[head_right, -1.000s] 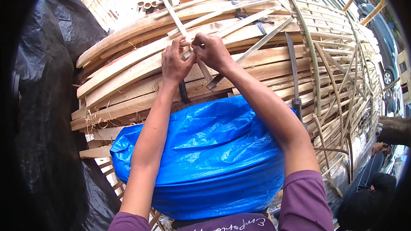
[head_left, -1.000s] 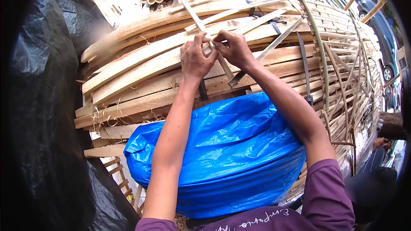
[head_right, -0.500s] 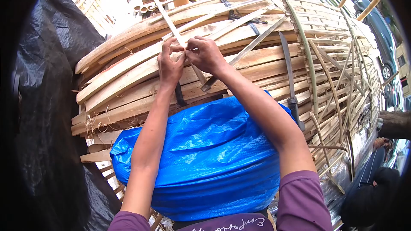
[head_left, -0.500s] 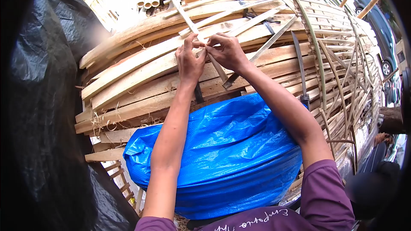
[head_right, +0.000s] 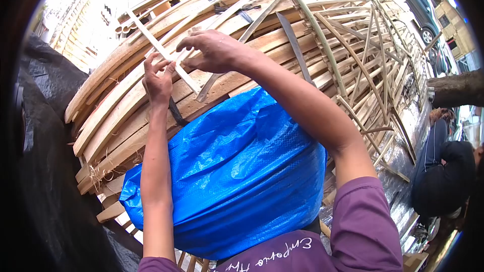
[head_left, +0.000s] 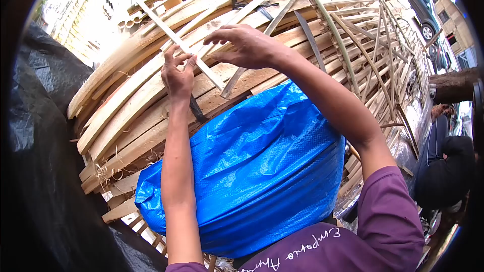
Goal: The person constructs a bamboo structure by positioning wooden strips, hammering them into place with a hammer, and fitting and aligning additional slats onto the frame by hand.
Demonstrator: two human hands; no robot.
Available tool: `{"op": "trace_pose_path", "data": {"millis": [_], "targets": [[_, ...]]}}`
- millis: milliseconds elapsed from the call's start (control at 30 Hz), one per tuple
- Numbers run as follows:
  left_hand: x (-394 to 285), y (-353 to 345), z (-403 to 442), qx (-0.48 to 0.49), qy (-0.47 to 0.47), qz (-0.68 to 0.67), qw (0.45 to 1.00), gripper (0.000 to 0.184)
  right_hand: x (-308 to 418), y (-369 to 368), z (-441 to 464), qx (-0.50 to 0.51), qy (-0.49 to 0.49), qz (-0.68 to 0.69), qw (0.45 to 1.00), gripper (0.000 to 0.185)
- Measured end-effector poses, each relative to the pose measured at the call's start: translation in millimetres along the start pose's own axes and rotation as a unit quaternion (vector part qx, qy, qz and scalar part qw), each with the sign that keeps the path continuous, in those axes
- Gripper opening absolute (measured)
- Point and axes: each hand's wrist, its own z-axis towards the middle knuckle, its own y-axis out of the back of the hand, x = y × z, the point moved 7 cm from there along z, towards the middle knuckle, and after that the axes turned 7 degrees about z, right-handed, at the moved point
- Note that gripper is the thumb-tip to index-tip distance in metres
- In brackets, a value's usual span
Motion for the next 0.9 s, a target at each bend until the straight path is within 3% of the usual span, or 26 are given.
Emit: {"op": "trace_pose_path", "data": {"millis": [100,233,300,367,433,500,633,667,700,767,833,867,900], "targets": [[2.2,-3.1,0.0,-0.01,-0.044,0.024,0.999,0.029,-7.9,61.4,-63.6,-0.048,-0.082,0.069,0.993,0.033],[1.4,-4.0,1.4,0.001,-0.065,0.025,0.998,0.015,28.2,133.4,-199.8,-0.254,-0.178,-0.062,0.949,0.025],[-1.3,-2.0,-0.2,-0.009,-0.084,0.05,0.995,0.013,24.5,139.4,-267.7,-0.189,-0.279,-0.214,0.917,0.029],[0.6,-2.7,-0.6,-0.014,-0.088,0.044,0.995,0.011,27.2,129.9,-325.7,0.013,-0.332,-0.437,0.836,0.041],[-4.2,-1.4,-1.4,-0.019,-0.107,0.025,0.994,0.01,8.5,117.5,-392.2,0.18,-0.478,-0.404,0.759,0.05],[-3.9,-1.3,-1.0,-0.02,-0.102,0.037,0.994,0.009,17.0,108.0,-416.2,0.224,-0.552,-0.381,0.707,0.052],[-2.5,-4.5,-1.3,-0.015,-0.112,0.058,0.992,0.009,3.7,106.3,-437.3,0.226,-0.517,-0.437,0.701,0.035],[-2.2,-5.0,0.7,-0.018,-0.111,0.057,0.992,0.009,14.3,106.7,-426.3,0.186,-0.444,-0.499,0.721,0.026],[-0.8,-4.8,1.3,-0.02,-0.104,0.055,0.993,0.009,19.3,102.2,-415.7,0.187,-0.444,-0.499,0.72,0.026],[-0.6,-4.9,-3.0,-0.02,-0.098,0.052,0.994,0.01,50.5,96.3,-378.8,0.034,-0.258,-0.488,0.833,0.022],[2.3,-5.1,-1.9,-0.015,-0.081,0.027,0.996,0.01,54.9,73.5,-384.8,0.015,-0.236,-0.385,0.892,0.018],[-1.1,-3.7,-2.4,-0.026,-0.104,0.051,0.993,0.01,49.1,58.0,-396.4,0.033,-0.266,-0.319,0.909,0.021],[-3.0,-1.9,-2.3,-0.03,-0.104,0.047,0.993,0.011,34.5,43.0,-422.2,0.05,-0.353,-0.275,0.893,0.031]]}}
